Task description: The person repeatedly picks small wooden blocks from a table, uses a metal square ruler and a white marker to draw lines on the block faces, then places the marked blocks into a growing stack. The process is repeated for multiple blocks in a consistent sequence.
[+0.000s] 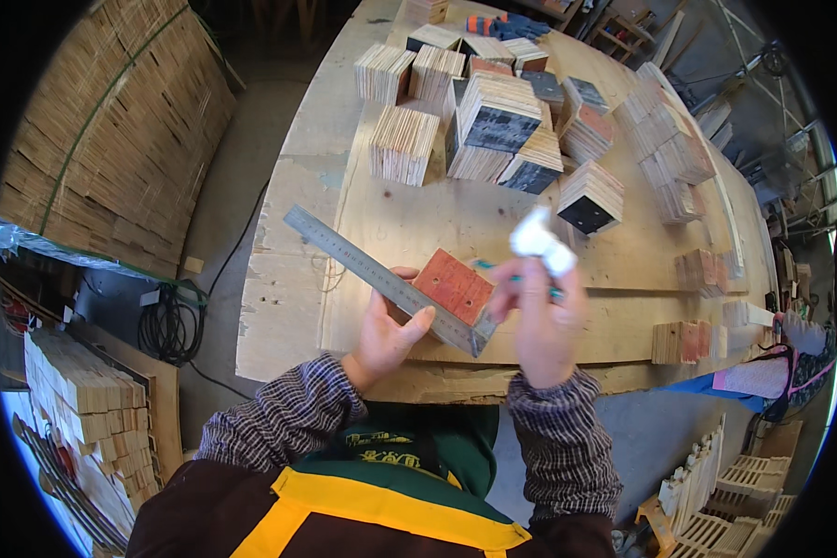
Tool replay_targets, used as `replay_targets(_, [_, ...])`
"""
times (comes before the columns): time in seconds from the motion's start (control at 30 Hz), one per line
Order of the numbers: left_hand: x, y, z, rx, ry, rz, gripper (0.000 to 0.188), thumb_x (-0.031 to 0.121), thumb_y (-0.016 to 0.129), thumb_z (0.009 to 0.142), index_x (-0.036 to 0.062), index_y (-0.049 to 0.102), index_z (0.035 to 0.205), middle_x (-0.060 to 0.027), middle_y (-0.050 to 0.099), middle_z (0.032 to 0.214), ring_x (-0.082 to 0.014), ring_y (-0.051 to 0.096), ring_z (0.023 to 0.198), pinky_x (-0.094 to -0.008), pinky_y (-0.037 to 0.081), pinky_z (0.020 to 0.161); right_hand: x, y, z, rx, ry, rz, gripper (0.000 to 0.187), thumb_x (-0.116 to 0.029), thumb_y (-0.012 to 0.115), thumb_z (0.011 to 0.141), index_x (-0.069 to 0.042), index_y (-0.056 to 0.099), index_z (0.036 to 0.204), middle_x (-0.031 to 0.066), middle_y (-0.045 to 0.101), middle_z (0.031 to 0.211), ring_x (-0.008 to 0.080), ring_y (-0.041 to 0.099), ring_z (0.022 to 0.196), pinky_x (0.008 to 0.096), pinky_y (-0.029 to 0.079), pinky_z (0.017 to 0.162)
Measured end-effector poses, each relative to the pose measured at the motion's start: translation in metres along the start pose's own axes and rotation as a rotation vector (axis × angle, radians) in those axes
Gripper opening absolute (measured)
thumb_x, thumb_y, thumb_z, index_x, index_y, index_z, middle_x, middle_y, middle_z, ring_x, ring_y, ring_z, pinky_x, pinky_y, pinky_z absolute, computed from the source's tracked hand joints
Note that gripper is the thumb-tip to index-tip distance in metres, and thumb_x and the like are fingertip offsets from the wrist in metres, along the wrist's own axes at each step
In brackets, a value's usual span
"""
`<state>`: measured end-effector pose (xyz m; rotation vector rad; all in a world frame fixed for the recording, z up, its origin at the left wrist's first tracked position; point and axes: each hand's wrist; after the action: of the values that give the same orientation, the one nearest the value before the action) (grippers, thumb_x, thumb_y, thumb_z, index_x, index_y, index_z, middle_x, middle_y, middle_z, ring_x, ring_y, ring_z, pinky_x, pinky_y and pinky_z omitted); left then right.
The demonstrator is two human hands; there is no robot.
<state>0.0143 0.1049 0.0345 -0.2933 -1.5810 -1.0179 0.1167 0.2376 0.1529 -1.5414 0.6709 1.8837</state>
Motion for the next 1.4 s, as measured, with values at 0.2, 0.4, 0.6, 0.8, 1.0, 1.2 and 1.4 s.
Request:
replay_targets(0.2, [0.010,0.019,-0.035,0.171,0.421,0.490,0.049,0.011,0.057,0.093,-0.0027,0.045,0.139,-0.0228,0.033,0.149,-0.0365,0.031,0.139,-0.0434,0.020,0.116,-0.007,-0.060,-0.082,0.437,-0.110,-0.095,0.022,-0.005,0.046,0.101,0.003,0.047,0.121,0.0126,0.063,0.105,0.0152,0.063,0.086,0.0262,0.052,0.074])
replay_targets(0.4, [0.016,0.013,-0.111,-0.173,0.344,0.170,0.042,0.024,0.031,0.107,0.0038,0.039,0.142,-0.0220,0.056,0.131,-0.0306,0.054,0.123,-0.0418,0.041,0.104,-0.007,-0.037,-0.152,0.621,-0.032,-0.066,0.026,0.003,0.053,0.095,0.004,0.047,0.121,0.0097,0.061,0.112,0.0156,0.061,0.101,0.0301,0.049,0.092])
replay_targets(0.6, [0.032,-0.046,-0.130,0.299,-0.105,-0.089,0.046,0.040,0.033,0.106,0.0068,0.040,0.137,-0.0164,0.066,0.104,-0.0250,0.068,0.084,-0.0353,0.054,0.077,-0.061,0.016,-0.196,-0.433,-0.374,-0.099,0.012,0.001,0.073,0.080,-0.001,0.069,0.092,0.0124,0.065,0.089,0.0167,0.065,0.080,0.0280,0.051,0.070])
replay_targets(0.8, [0.024,-0.100,-0.105,0.406,-0.297,-0.247,0.041,0.042,0.038,0.104,0.0142,0.043,0.135,-0.0155,0.062,0.109,-0.0262,0.064,0.089,-0.0369,0.050,0.078,0.024,-0.006,-0.151,0.046,-0.116,-0.433,0.054,-0.006,0.076,0.080,0.004,0.050,0.126,0.0146,0.062,0.108,0.0207,0.062,0.096,0.0325,0.051,0.086])
replay_targets(1.0, [0.008,-0.120,-0.082,0.272,-0.390,-0.315,0.039,0.041,0.038,0.104,0.0121,0.044,0.130,-0.0143,0.063,0.102,-0.0290,0.063,0.091,-0.0415,0.051,0.084,0.083,-0.016,-0.093,0.095,-0.098,-0.818,0.096,-0.037,0.087,0.066,0.009,0.038,0.135,0.0262,0.052,0.118,0.0385,0.050,0.109,0.0429,0.043,0.097])
replay_targets(1.2, [0.004,-0.123,-0.084,0.256,-0.386,-0.239,0.038,0.042,0.038,0.104,0.0116,0.046,0.126,-0.0128,0.064,0.097,-0.0274,0.063,0.091,-0.0423,0.051,0.083,0.100,-0.001,-0.065,0.023,-0.104,-0.738,0.108,-0.034,0.088,0.064,0.007,0.027,0.142,0.0285,0.043,0.129,0.0414,0.042,0.119,0.0454,0.037,0.105])
replay_targets(1.4, [0.012,-0.116,-0.083,0.279,-0.406,-0.219,0.039,0.046,0.038,0.103,0.0133,0.045,0.124,-0.0097,0.063,0.092,-0.0253,0.063,0.085,-0.0396,0.051,0.078,0.108,0.005,-0.050,0.078,-0.116,-0.634,0.109,-0.034,0.090,0.062,0.003,0.026,0.143,0.0257,0.044,0.126,0.0403,0.044,0.118,0.0438,0.039,0.103])
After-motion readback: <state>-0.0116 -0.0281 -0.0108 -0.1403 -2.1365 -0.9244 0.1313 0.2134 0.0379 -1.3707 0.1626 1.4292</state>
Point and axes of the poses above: each hand's wrist, its own z-axis towards the middle knuckle, its own y-axis out of the palm, x = y × z
